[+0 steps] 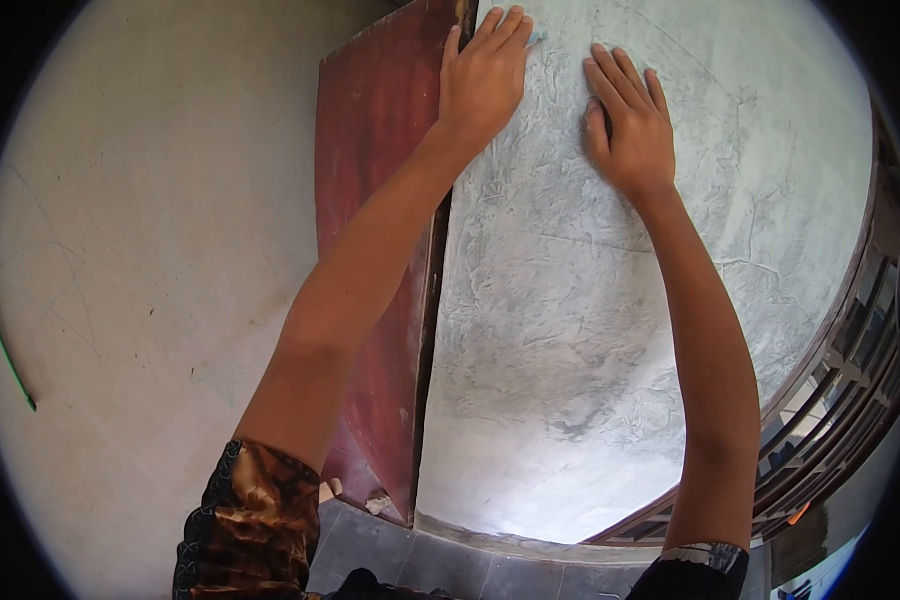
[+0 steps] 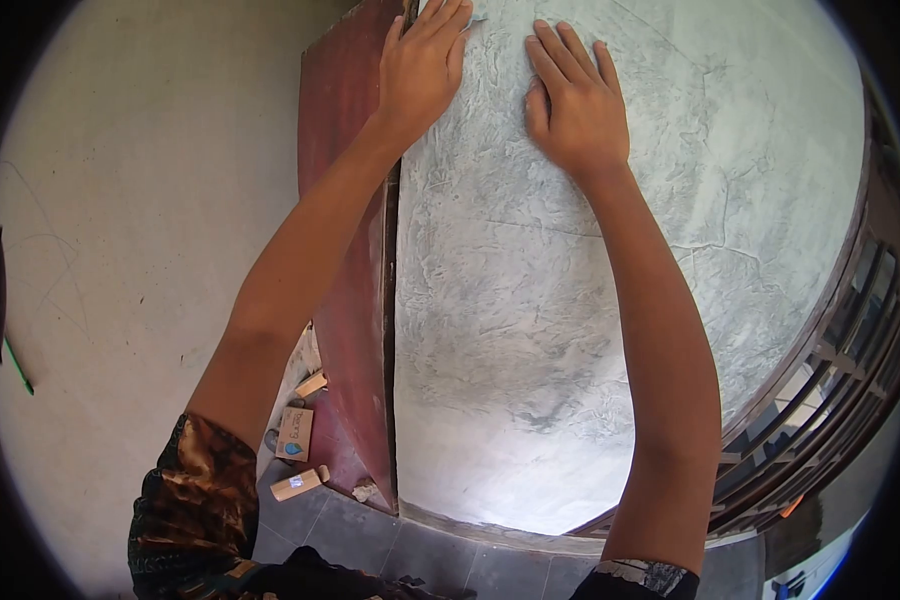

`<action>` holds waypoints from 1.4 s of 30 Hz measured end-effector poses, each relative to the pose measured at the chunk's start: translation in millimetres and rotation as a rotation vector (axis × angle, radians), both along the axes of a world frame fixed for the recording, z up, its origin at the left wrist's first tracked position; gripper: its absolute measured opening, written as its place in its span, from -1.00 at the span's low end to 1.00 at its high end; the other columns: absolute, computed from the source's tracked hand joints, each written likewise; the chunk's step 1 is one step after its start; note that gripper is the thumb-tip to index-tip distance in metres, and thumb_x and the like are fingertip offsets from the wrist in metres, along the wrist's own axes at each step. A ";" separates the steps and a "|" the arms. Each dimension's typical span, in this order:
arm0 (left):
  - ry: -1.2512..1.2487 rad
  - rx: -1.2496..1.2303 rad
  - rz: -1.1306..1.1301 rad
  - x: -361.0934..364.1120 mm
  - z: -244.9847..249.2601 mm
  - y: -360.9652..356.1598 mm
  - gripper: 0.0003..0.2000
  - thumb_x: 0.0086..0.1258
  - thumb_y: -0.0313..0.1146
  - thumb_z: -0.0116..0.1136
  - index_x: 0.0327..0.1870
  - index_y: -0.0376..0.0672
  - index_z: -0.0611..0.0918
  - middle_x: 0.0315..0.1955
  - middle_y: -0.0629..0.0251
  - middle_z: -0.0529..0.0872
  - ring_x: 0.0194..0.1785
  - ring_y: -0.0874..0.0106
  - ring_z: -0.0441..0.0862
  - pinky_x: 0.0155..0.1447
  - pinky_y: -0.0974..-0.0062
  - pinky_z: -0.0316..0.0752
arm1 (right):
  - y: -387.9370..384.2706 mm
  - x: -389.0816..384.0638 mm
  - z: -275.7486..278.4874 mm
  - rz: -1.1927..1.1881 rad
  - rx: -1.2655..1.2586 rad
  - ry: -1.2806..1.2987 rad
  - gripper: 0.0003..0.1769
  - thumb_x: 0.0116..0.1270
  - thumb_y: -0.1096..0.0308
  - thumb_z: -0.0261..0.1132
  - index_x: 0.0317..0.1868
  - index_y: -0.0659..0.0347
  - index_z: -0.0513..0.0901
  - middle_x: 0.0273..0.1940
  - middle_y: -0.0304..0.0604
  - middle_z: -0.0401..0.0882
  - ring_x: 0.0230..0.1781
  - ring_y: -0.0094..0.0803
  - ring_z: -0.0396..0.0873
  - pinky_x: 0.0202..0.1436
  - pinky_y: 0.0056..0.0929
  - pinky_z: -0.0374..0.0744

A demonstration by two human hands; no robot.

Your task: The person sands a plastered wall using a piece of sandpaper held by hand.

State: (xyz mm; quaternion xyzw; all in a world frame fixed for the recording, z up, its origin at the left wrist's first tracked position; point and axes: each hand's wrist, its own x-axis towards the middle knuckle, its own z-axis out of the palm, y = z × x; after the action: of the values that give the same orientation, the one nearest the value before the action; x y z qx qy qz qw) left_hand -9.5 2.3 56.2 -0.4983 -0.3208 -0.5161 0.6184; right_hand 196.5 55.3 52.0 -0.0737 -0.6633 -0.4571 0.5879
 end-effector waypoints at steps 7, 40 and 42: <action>-0.031 -0.095 -0.001 11.3 -73.3 -1.5 -0.65 0.56 -0.40 0.16 0.31 -0.13 0.68 0.36 0.32 0.68 0.51 0.25 0.51 0.49 -0.20 0.34 | -1.3 1.8 -2.7 0.001 -0.027 -0.021 -0.45 0.42 0.38 0.16 0.42 0.13 0.59 0.53 -0.22 0.48 0.61 -0.25 0.33 0.70 0.00 0.18; -0.031 -0.059 -0.008 14.8 -54.6 1.3 -0.65 0.56 -0.43 0.16 0.32 -0.09 0.69 0.38 0.33 0.67 0.52 0.28 0.51 0.49 -0.18 0.35 | -1.3 1.3 -4.1 0.004 -0.006 -0.001 -0.50 0.37 0.36 0.21 0.32 0.14 0.67 0.46 -0.20 0.55 0.54 -0.24 0.42 0.67 0.03 0.24; -0.044 -0.086 0.000 15.4 -63.2 -1.6 -0.66 0.56 -0.42 0.15 0.31 -0.10 0.69 0.38 0.32 0.67 0.52 0.27 0.51 0.48 -0.19 0.36 | -2.0 1.2 -4.2 0.006 0.001 0.005 -0.49 0.37 0.36 0.21 0.33 0.14 0.66 0.47 -0.20 0.54 0.54 -0.24 0.42 0.67 0.02 0.24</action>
State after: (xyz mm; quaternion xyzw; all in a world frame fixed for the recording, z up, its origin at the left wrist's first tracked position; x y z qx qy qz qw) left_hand 6.0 0.8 -7.0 -0.5128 -0.3563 -0.5127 0.5893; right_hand 197.7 53.3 47.8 -0.0728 -0.6618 -0.4556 0.5909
